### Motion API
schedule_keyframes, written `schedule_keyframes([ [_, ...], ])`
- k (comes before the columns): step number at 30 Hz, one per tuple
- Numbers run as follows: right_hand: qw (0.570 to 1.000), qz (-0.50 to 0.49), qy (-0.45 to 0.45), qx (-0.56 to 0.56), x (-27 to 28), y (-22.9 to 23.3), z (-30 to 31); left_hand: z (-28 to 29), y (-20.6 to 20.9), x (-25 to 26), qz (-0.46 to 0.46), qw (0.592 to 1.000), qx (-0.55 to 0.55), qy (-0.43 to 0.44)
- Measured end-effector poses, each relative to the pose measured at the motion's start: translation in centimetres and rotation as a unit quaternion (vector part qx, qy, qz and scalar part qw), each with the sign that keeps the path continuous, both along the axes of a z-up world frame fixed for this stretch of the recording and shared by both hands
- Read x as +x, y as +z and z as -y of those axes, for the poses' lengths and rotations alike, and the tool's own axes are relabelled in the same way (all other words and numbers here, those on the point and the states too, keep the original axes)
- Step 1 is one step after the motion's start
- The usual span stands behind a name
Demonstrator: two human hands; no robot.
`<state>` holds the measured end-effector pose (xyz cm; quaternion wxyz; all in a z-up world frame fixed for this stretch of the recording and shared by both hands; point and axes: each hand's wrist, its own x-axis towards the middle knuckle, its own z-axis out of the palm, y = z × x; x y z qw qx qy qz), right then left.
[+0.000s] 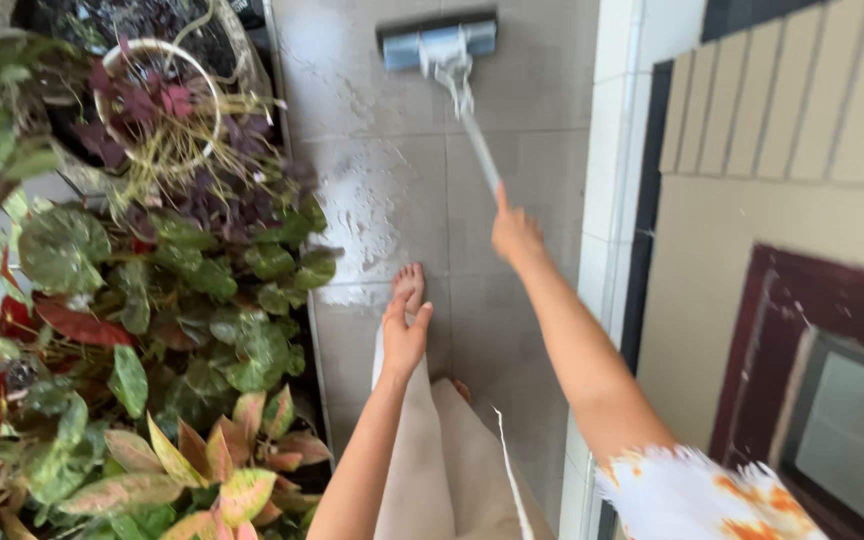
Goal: The person mops a tiled floor using a flat mop, moving back and forth to clean the surface. The person navigates around potted plants and a small stool while cleaning the area.
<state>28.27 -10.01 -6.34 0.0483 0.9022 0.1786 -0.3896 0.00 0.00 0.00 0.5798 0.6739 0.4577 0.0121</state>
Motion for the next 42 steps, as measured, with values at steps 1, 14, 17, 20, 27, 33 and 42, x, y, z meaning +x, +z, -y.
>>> schedule_keyframes([
  [1, 0.999, -0.025, -0.011, -0.02, -3.1, 0.7, 2.8, 1.2, 0.1, -1.1, 0.0, 1.0, 0.006, 0.002],
  [14, 0.983, -0.161, -0.051, -0.071, -38.5, 10.6, 31.5, 13.4, 5.2, -13.9, -0.008, 0.998, -0.062, 0.025],
  [17, 0.965, -0.208, -0.163, 0.004, -32.6, 10.5, 29.6, 12.7, 5.9, -14.3, -0.017, 0.999, -0.047, 0.016],
  [20, 0.915, -0.272, -0.292, 0.06, -21.5, 10.9, 23.3, 10.9, 5.9, -14.5, 0.011, 0.995, -0.084, 0.048],
  [27, 0.967, -0.131, -0.151, 0.155, -10.5, 14.6, 0.8, 4.1, 2.5, -14.0, 0.037, 0.997, -0.039, 0.052],
  [33, 0.985, 0.019, -0.004, 0.173, -4.5, 4.1, -20.0, -2.9, 2.0, -12.0, 0.026, 0.997, -0.012, 0.07],
  [42, 0.998, -0.045, 0.008, 0.047, -10.9, -1.4, -22.1, -2.5, -2.2, -15.4, 0.054, 0.988, -0.054, 0.132],
])
